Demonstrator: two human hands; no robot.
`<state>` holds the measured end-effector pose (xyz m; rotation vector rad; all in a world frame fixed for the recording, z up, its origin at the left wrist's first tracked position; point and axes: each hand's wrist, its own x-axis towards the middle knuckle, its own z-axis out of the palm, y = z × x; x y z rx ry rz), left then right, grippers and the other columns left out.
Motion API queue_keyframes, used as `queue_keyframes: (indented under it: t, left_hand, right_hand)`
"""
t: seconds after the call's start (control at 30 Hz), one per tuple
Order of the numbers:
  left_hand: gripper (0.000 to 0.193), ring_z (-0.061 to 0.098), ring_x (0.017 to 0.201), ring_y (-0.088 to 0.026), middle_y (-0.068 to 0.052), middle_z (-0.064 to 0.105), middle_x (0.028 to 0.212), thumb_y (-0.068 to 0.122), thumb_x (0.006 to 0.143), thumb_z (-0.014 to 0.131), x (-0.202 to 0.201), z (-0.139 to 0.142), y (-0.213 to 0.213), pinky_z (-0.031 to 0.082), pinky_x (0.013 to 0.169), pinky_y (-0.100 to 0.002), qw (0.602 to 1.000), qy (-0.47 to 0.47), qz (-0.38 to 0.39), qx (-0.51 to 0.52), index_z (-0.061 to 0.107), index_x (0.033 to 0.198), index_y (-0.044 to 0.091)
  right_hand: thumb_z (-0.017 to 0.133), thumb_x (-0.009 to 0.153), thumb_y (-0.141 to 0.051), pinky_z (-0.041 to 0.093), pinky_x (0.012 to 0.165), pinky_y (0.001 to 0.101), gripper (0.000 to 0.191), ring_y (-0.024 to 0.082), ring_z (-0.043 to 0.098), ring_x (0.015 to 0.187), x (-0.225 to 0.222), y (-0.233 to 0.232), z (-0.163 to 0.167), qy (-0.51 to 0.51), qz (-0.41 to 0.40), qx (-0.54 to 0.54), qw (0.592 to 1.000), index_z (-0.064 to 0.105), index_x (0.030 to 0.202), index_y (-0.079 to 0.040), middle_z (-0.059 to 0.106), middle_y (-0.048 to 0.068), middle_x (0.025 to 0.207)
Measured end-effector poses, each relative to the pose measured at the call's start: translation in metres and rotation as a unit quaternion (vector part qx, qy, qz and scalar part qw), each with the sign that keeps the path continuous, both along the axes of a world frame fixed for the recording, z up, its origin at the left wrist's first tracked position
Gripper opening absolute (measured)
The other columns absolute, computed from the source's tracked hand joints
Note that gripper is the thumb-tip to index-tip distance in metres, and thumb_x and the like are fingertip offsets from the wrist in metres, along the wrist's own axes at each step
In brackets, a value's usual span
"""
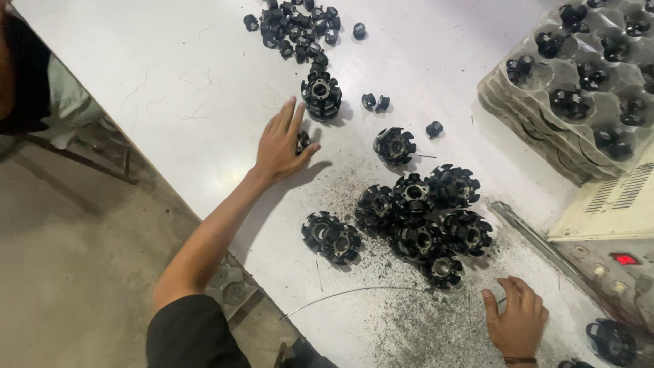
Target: The person removes black splined hub components from a plastic tray and spreads them on a workbench, then arranges them in rows. The person then uses a soldering iron to work on each component one at a time, moving along the rows of parts.
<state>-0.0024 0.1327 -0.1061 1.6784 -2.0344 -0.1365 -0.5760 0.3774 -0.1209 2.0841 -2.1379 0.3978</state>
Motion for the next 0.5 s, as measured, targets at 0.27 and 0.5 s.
queue_keyframes:
  t: [0.27,0.5]
  left_hand:
    - [0.087,0.051,0.135,-0.047,-0.029,0.020,0.169,0.077,0.086,0.049,-0.041,-0.003,-0.057,0.046,0.118,-0.051,0.975,0.220,-0.041,0.003,0.045,0.149,0.016]
    - [0.073,0.044,0.138,-0.041,-0.017,0.045,0.147,0.064,0.103,0.029,-0.021,0.010,-0.037,0.032,0.123,-0.054,0.979,0.111,-0.062,0.159,0.030,0.167,0.031]
  right_hand:
    - [0.064,0.097,-0.048,0.040,0.108,0.0500,0.044,0.029,0.054,0.130,0.007,0.000,0.006,0.015,0.005,-0.006,1.000,0.066,0.129,-0.019,0.059,0.004,0.135]
    - [0.066,0.096,-0.047,0.042,0.108,0.0500,0.044,0.028,0.056,0.125,-0.001,0.003,-0.001,0.010,0.005,-0.010,1.000,0.066,0.131,-0.020,0.061,0.004,0.135]
